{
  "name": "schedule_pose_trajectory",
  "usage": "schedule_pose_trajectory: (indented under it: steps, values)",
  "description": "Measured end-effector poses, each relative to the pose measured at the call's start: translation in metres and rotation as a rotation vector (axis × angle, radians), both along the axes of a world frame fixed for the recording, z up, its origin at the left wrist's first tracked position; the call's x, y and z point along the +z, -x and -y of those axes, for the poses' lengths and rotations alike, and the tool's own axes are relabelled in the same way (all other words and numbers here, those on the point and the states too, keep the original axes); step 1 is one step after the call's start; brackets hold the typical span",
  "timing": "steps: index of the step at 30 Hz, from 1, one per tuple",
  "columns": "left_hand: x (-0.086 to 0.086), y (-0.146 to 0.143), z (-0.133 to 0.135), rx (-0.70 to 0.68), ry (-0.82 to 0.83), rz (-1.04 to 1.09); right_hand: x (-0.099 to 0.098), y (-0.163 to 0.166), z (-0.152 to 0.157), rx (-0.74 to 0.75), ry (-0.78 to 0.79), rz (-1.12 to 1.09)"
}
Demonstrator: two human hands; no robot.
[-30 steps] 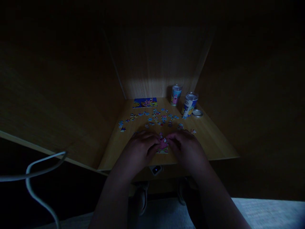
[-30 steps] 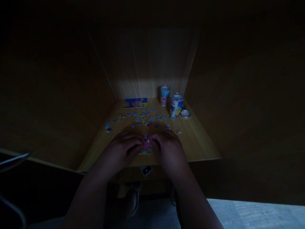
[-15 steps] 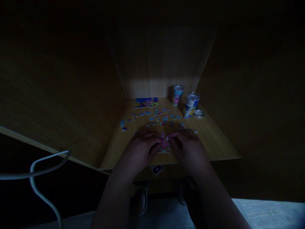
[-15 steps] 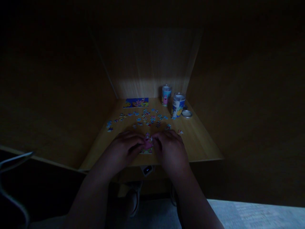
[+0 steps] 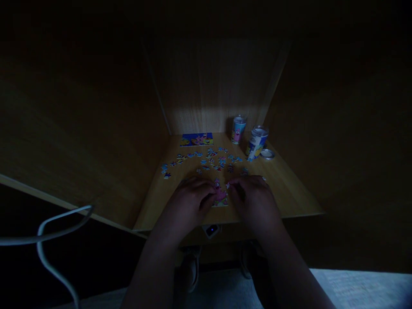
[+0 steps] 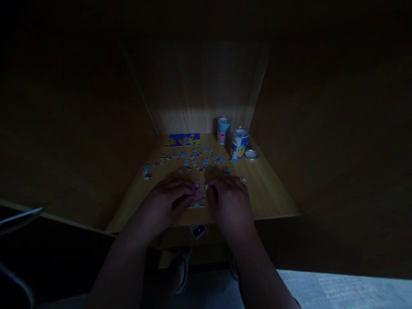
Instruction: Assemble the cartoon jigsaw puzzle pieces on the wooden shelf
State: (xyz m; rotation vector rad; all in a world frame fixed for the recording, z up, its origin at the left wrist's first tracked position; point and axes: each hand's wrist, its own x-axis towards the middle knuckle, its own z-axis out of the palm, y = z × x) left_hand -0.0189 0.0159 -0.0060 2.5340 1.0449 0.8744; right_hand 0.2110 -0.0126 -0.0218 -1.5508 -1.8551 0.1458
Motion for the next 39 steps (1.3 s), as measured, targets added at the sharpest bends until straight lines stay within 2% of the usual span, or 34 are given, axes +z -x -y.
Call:
schedule_pose_trajectory:
  steps: [10,26,30,39]
  values:
    - [-0.003,0.001,0.000,0.004,0.000,-0.004,-0.001,0.000,-0.001,0.002,-0.019,0.035]
    - [0.005,-0.003,0.002,0.024,-0.006,-0.015,0.001,0.004,0.003,0.019,-0.003,0.195]
    - [0.004,-0.002,0.002,0.042,-0.024,-0.060,-0.004,0.005,0.006,0.071,-0.039,0.245]
    - [-0.002,-0.001,0.005,0.093,-0.063,-0.169,-0.010,0.005,0.004,0.093,0.017,0.241]
